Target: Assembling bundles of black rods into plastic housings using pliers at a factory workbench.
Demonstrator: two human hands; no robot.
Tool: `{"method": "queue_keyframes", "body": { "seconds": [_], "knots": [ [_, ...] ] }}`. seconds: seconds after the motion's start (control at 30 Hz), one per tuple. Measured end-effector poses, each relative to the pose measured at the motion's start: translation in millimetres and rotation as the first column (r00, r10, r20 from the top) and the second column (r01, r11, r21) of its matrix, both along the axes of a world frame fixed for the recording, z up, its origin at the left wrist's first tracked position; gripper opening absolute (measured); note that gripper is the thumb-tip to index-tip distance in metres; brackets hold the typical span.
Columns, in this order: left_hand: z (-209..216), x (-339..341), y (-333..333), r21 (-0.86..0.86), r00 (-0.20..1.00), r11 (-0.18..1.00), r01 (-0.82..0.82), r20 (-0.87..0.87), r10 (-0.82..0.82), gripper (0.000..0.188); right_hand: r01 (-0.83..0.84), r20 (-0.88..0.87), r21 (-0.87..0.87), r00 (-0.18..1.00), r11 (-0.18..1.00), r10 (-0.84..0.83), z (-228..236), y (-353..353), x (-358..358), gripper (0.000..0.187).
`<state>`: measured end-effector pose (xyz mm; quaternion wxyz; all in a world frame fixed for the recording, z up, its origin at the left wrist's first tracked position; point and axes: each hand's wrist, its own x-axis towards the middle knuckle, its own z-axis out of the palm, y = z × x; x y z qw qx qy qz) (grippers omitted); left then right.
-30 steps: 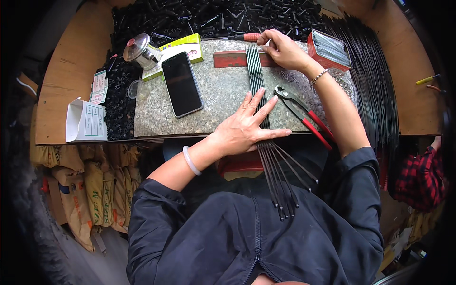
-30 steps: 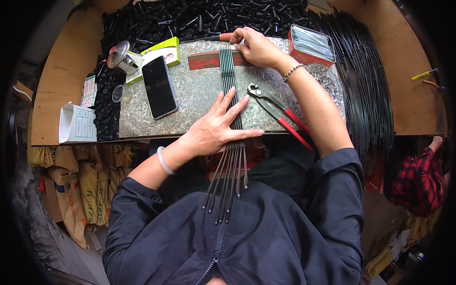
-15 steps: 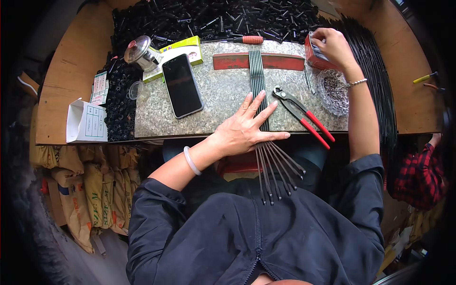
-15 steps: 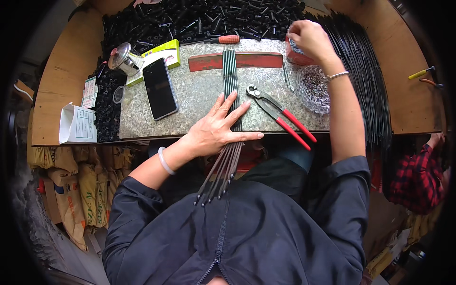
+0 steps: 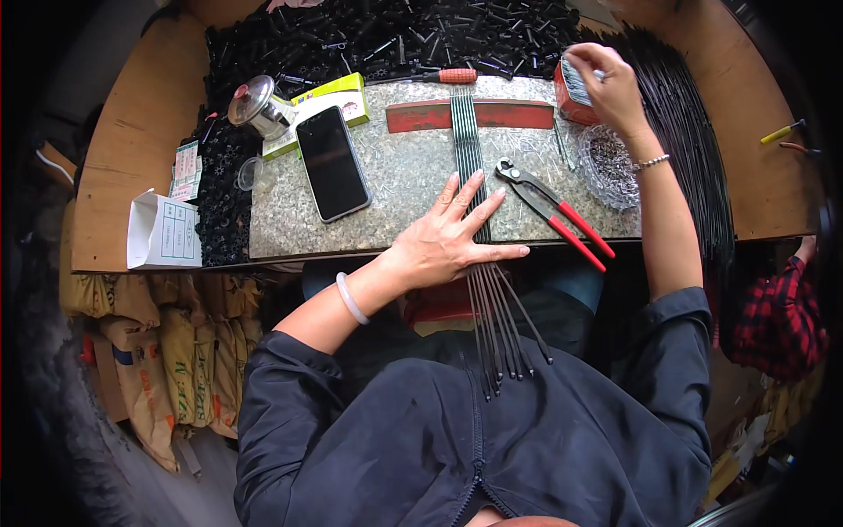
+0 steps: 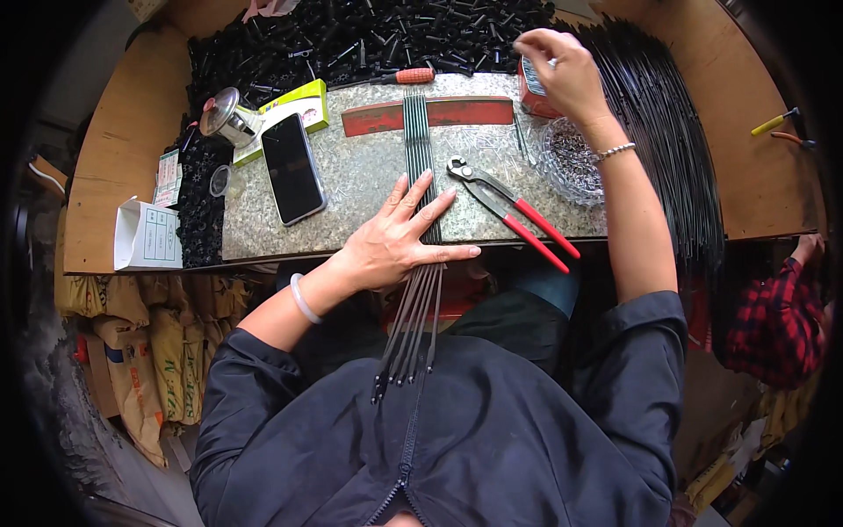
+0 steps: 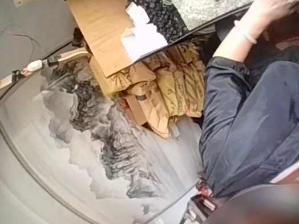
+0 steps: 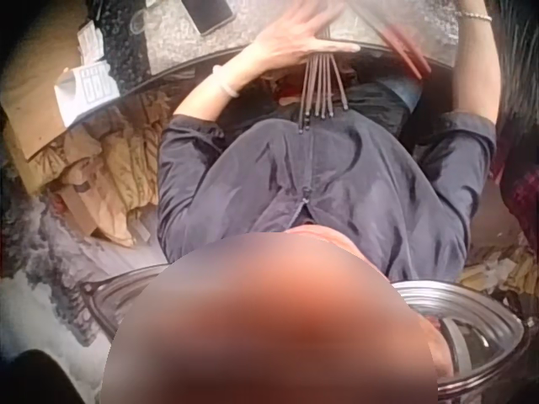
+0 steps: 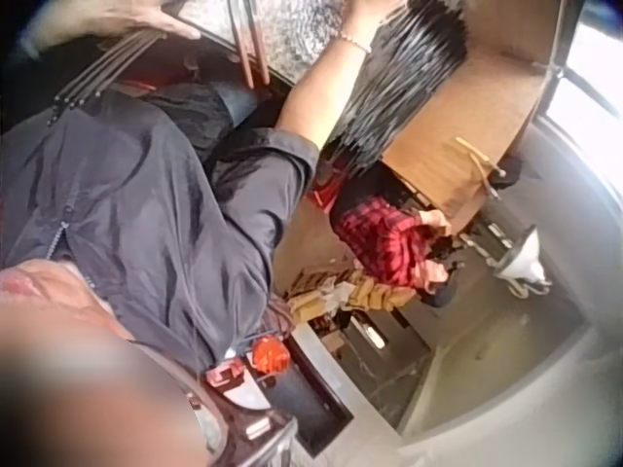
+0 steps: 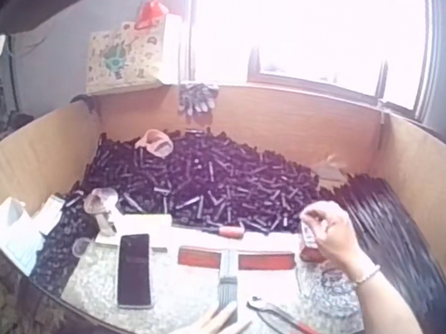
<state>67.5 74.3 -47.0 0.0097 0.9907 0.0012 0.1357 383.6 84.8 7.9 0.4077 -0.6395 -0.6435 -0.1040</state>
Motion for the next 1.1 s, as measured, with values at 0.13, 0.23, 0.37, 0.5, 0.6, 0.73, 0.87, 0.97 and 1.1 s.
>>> {"method": "queue_keyframes", "body": {
  "seconds": [0.13,0.23,0.37,0.5,0.6,0.73,0.87,0.97,1.1],
  "knots": [
    [4,-2,-1,-0.041,0.999,0.999,-0.006,-0.044,0.004,0.061,-0.192,-0.224,-0.281,0.966,0.940,0.130,-20,32,-46,0.021],
    [2,1,-1,-0.020,1.000,1.000,-0.002,-0.019,0.002,0.060,-0.174,-0.245,-0.481,0.968,0.860,0.059,-34,49,-53,0.023],
    [1,0,0,0.003,1.000,1.000,0.004,-0.012,-0.004,0.060,-0.211,-0.301,-0.504,0.952,0.838,0.059,-41,54,-64,0.024],
    [0,-1,-1,-0.054,1.000,0.999,-0.003,-0.015,0.002,0.065,-0.177,-0.256,-0.587,0.966,0.790,0.026,-29,54,-74,0.025],
    [-1,-1,-1,-0.097,1.000,0.995,-0.005,-0.003,0.005,0.071,-0.202,-0.307,-0.520,0.951,0.830,0.039,-40,57,-70,0.025],
    [-2,0,0,-0.091,1.000,0.996,-0.003,0.015,0.004,0.070,-0.202,-0.298,-0.525,0.953,0.827,0.043,-40,57,-71,0.025],
    [-2,-1,0,-0.114,1.000,0.994,0.000,0.008,0.001,0.069,-0.204,-0.288,-0.545,0.957,0.813,0.047,-33,57,-77,0.025],
    [-2,0,0,-0.096,1.000,0.995,-0.001,0.010,0.002,0.069,-0.191,-0.282,-0.550,0.959,0.813,0.035,-38,59,-71,0.025],
    [-2,0,0,-0.097,1.000,0.995,0.002,0.018,0.000,0.070,-0.166,-0.260,-0.525,0.965,0.835,0.029,-41,56,-66,0.025]
  ]
}}
